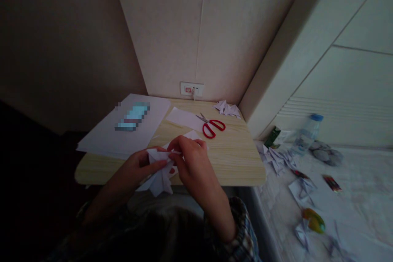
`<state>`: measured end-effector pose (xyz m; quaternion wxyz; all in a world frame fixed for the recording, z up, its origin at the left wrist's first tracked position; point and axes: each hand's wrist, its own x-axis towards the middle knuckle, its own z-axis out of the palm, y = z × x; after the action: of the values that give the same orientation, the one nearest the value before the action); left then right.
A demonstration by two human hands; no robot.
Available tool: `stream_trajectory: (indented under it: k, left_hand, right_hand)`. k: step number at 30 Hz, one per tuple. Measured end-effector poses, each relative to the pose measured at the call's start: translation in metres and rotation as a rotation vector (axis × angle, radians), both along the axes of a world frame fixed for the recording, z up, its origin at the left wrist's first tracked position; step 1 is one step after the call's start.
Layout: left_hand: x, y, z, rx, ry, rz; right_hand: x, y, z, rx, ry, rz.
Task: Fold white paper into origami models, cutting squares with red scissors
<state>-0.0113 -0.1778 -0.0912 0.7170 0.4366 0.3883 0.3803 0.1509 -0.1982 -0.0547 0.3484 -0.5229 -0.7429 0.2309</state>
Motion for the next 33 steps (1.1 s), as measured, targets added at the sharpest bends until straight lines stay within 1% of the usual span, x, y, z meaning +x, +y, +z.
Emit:
stream_trajectory:
  k: [4,8,12,15,20,24,27,33]
  left_hand:
    - [-0.004,0.0,0.001,-0.033,-0.013,-0.029]
    - [-0.005,0.001,0.003,-0.047,0.018,-0.031]
    - [-0.005,-0.001,0.007,-0.053,0.032,-0.052]
    - [-0.004,-0.004,0.012,-0.044,0.028,-0.034]
    - [-0.003,-0.008,0.017,-0.075,0.002,-0.028]
    - [-0.002,-0.009,0.02,-0.121,-0.054,-0.039]
    - [-0.001,-0.011,0.02,-0.135,-0.037,-0.041]
    - [-0.001,-0.013,0.019,-0.099,-0.006,-0.055]
  right_hand:
    - [0.0,0.0,0.001,0.023,0.024,0.007]
    - [-0.001,0.001,0.003,0.034,0.004,-0.005]
    - [-0.002,0.001,0.007,0.044,-0.036,-0.085]
    - [-0.003,-0.001,0.012,0.066,-0.06,-0.14]
    - [-0.001,-0.001,0.018,0.082,-0.01,-0.191]
    - [0.003,0.0,0.017,0.045,0.066,-0.178]
    - [0.004,0.001,0.016,0.033,0.085,-0.168]
    - [0.008,0.001,0.013,0.014,0.115,-0.164]
